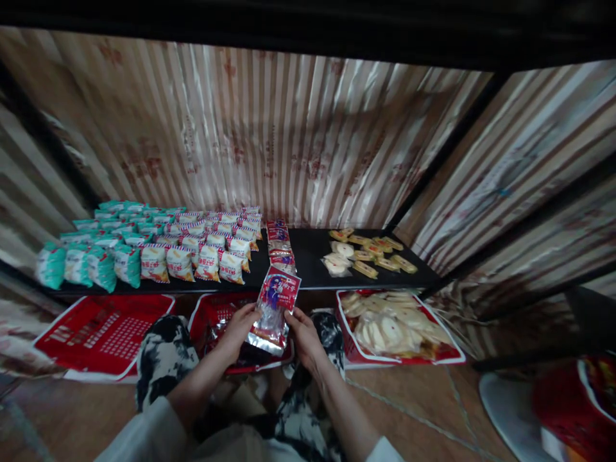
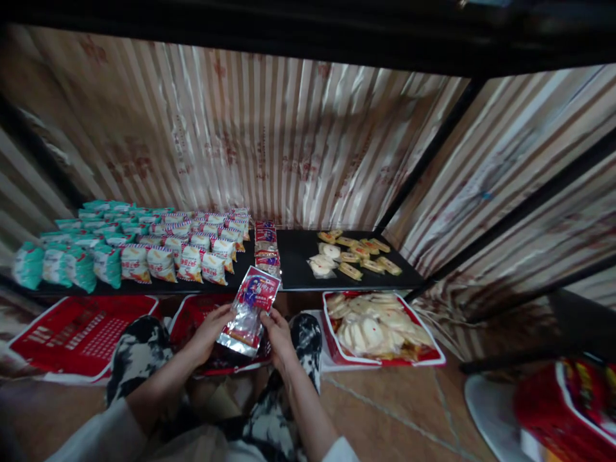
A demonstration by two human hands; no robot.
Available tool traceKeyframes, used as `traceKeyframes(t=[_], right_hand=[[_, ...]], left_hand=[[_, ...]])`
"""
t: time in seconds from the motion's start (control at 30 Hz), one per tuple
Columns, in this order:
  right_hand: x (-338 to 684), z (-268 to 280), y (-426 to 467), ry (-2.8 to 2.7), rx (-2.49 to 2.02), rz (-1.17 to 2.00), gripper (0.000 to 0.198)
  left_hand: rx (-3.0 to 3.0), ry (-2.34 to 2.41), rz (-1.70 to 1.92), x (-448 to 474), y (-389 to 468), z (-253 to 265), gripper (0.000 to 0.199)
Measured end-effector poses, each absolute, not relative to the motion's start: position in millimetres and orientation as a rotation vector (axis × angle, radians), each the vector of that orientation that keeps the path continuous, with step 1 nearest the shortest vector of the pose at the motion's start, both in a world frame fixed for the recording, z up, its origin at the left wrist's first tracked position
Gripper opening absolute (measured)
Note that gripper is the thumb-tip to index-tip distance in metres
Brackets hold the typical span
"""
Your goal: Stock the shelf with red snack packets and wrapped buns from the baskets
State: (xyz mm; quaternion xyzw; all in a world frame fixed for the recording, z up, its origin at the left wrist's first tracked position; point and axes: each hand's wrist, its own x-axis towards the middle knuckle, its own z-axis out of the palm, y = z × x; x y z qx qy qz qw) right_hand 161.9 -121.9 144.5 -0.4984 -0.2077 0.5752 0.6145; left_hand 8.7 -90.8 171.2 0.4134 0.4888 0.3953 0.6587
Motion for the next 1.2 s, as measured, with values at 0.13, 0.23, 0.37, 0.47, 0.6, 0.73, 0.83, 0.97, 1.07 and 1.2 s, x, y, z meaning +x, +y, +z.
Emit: traceKeyframes(t=[0.13,0.23,0.37,0.47,0.6,0.73,0.83,0.97,1.07,1.2], right_hand=[[163,136,-109,-0.579,-1.214,1.313,0.041],[164,129,-96,-0.610,-1.368,1.120,0.044],[165,135,-82,-0.713,-1.446,0.883,0.047],[166,148,-80,-0.754,-1.377,1.015,0.045],[170,160,-79,-0.692,-1.296,1.153,0.051],[184,159,-69,-0.581,-1.267,1.261,0.044],[201,158,-52,-0.483,-1.283,1.297,0.042],[222,167,-22,-0.510,-1.252,1.269,0.042],[235,174,4,-0.582,-1.224,1.233,0.043],[254,171,50,-0.654,-1.226,1.196,0.048]], left_hand=[[0.911,1.063,0.912,19,-86,164,0.050],[1.018,1.082,0.943,28,-79,157,0.046],[1.315,1.243,0.905,45,-71,159,0.038],[1.589,1.339,0.871,60,-73,167,0.044],[1.893,1.378,0.825,76,-78,171,0.055],[1.987,1.368,0.773,85,-74,169,0.056],[1.966,1.380,0.814,87,-59,166,0.043],[1.795,1.419,0.927,93,-30,157,0.047],[1.697,1.342,1.058,107,-2,148,0.047],[1.599,1.433,1.106,132,42,146,0.041]])
